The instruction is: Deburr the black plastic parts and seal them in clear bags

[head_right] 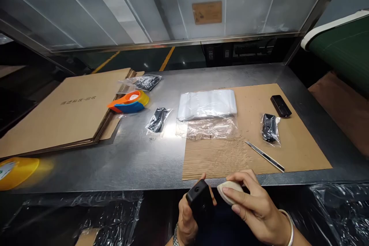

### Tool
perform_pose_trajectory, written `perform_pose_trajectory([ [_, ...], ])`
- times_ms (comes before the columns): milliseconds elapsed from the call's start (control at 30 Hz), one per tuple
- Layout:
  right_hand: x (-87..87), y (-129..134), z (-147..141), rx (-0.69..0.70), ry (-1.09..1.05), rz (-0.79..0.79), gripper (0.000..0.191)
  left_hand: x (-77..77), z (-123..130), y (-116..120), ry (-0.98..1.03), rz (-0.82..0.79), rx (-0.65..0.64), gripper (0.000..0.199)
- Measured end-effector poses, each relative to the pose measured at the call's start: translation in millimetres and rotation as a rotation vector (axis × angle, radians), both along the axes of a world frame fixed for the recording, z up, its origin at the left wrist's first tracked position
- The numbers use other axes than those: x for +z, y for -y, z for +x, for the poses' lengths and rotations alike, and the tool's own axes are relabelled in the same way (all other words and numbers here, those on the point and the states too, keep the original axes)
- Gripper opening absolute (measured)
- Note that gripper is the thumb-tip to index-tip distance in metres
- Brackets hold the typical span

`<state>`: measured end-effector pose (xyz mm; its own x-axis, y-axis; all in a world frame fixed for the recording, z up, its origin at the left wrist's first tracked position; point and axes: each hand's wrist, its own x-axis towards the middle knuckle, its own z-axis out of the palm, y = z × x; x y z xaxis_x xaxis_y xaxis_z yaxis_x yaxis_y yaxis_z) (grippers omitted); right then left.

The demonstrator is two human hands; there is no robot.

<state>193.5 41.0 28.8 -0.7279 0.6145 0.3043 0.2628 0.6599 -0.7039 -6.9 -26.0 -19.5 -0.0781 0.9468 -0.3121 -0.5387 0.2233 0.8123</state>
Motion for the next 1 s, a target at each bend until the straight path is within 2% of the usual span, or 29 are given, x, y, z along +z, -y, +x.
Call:
perform_pose_trajectory([
  [100, 25.3, -6, -9, 0.117, -0.029, -0.060, 0.046, -2.7, -3, 2, -0.330, 0.262, -0.165, 0.073],
  [200, 44.2, -8, -24, 0.260, 0.049, -0.101, 0.044, 0.8, -5, 0, -0.425, 0.315, -0.299, 0.065],
  [267, 49.6, -8, -30, 0.327, 0.059, -0.098, 0.043, 3.5, -5, 0, -0.437, 0.319, -0.352, 0.062],
  [367, 47.8, -10, -29, 0.367, 0.046, -0.097, 0.042, 2.9, -6, 1, -0.469, 0.345, -0.378, 0.063],
  [533, 34.4, -13, -15, 0.227, 0.098, -0.164, 0.039, -4.5, -14, 2, -0.477, 0.543, -0.341, 0.069],
  [600, 31.0, -11, -15, 0.183, 0.077, -0.151, 0.041, -3.5, -17, 0, -0.479, 0.577, -0.338, 0.070],
  [700, 27.8, -9, -22, 0.122, 0.050, -0.137, 0.039, 2.3, -16, -5, -0.383, 0.462, -0.301, 0.067],
  [800, 14.6, -13, -24, 0.009, 0.084, -0.158, 0.037, 8.4, -8, -11, 0.005, 0.202, -0.154, 0.061],
  [900, -19.2, -24, -18, -0.204, 0.193, -0.077, 0.035, 11.1, -1, -16, 0.335, -0.063, -0.086, 0.059],
  [1000, -61.8, -38, -10, -0.380, 0.286, 0.081, 0.032, 10.6, 3, -21, 0.467, -0.217, -0.112, 0.059],
])
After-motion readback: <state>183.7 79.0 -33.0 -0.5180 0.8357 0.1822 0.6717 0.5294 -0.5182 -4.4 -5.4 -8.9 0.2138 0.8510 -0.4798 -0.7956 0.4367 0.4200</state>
